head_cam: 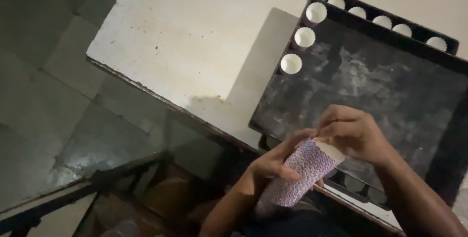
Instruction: Placing paper cupcake liners onto a large metal baking tray.
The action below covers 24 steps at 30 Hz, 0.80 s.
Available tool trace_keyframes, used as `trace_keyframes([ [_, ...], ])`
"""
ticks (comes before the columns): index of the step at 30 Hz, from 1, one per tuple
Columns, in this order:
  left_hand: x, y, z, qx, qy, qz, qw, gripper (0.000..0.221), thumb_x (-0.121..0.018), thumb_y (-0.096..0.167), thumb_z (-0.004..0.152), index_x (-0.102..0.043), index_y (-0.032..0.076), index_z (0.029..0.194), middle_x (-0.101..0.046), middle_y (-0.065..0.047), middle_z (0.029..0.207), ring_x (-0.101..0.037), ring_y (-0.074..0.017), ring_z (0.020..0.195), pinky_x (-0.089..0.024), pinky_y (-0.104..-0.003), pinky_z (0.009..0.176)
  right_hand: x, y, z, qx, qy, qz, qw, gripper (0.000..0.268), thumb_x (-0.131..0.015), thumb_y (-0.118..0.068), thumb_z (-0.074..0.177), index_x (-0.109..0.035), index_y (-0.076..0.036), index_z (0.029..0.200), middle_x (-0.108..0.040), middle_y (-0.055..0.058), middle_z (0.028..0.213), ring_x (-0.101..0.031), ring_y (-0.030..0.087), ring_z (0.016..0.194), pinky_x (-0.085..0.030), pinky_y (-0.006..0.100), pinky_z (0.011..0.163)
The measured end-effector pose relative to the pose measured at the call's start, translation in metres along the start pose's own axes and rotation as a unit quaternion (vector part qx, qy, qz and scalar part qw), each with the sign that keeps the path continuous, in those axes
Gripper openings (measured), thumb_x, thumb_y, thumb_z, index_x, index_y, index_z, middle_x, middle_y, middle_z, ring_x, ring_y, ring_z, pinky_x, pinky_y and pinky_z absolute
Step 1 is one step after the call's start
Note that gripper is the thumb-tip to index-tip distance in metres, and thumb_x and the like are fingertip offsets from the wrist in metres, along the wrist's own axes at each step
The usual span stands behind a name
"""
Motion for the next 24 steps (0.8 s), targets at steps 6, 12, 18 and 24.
trace_keyframes([
  [6,0.026,0.025,-0.010,0.008,-0.027,0.006,1.000,0.106,-0.087,0.016,0.080,-0.026,0.024,0.167,-0.053,-0.029,0.138,-0.070,-0.0384,0.106,-0.059,-0.050,0.089,-0.023,0.008,0.025,-0.038,0.006,0.073,0.997,0.021,-0.076,0.002,0.072,-0.078,-0.009,0.090,-0.074,0.005,0.099,-0.075,0.017,0.090,-0.063,0.028,0.070],
  [12,0.035,0.042,-0.023,0.019,-0.017,-0.032,0.999,0.108,-0.087,0.014,0.078,-0.030,0.022,0.170,-0.051,-0.027,0.143,-0.069,-0.0390,0.105,-0.058,-0.052,0.096,-0.036,0.016,0.038,-0.097,-0.008,0.053,0.994,0.017,-0.078,-0.002,0.077,-0.077,-0.010,0.092,-0.079,0.005,0.093,-0.077,0.015,0.089,-0.064,0.029,0.072],
  [18,0.043,0.062,-0.044,-0.066,0.037,-0.057,0.996,0.098,-0.086,0.011,0.079,-0.034,0.016,0.162,-0.054,-0.031,0.139,-0.071,-0.0388,0.099,-0.061,-0.048,0.078,0.009,0.058,0.032,-0.299,0.167,0.070,0.937,0.010,-0.070,-0.008,0.092,-0.071,-0.005,0.102,-0.076,0.007,0.088,-0.075,0.017,0.078,-0.063,0.035,0.070],
  [24,0.049,0.074,-0.061,-0.197,0.073,-0.026,0.977,0.112,-0.087,0.013,0.076,-0.026,0.025,0.168,-0.058,-0.031,0.136,-0.072,-0.0410,0.097,-0.062,-0.048,0.075,-0.057,0.192,0.027,-0.368,0.104,-0.198,0.902,0.024,-0.079,-0.025,0.090,-0.074,-0.006,0.104,-0.076,0.014,0.089,-0.074,0.026,0.079,-0.057,0.040,0.072],
])
Point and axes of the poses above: each hand's wrist, its own z-axis towards the middle knuckle, its own x-axis out of the back of the hand, y = z × x, the point moved 4 cm from there along z, towards the middle knuckle
